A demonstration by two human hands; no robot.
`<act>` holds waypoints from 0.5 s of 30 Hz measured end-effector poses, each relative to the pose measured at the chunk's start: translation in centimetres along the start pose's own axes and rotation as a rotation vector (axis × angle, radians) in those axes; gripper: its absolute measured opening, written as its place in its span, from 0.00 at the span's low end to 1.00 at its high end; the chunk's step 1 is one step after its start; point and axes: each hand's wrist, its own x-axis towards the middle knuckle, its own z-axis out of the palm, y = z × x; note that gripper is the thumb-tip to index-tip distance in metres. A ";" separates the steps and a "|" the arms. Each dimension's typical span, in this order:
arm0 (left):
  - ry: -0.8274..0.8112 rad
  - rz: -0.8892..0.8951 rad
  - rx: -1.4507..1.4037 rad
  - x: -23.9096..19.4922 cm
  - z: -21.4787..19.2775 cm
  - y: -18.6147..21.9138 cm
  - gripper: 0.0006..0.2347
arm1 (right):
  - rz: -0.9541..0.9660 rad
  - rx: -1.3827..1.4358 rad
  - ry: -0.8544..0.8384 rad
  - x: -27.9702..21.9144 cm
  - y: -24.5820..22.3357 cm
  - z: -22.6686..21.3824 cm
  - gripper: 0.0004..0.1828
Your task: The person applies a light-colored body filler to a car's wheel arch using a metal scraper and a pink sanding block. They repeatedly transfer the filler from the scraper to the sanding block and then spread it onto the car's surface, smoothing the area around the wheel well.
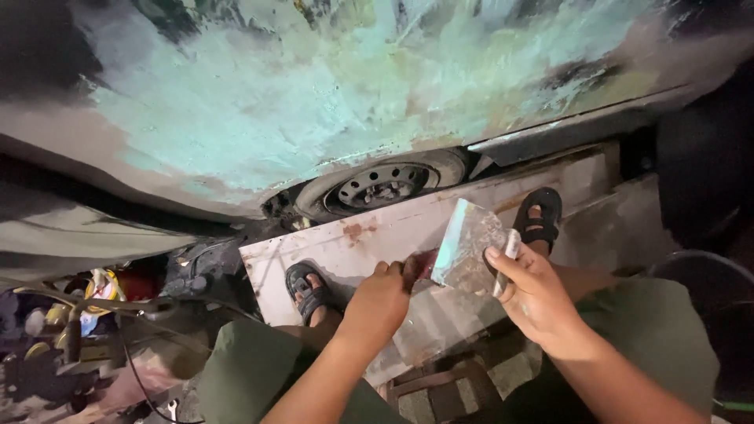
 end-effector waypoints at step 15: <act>-0.045 -0.738 -1.897 2.3 -1.6 0.2 0.21 | -0.965 -0.748 0.076 -1.1 -2.2 -3.4 0.14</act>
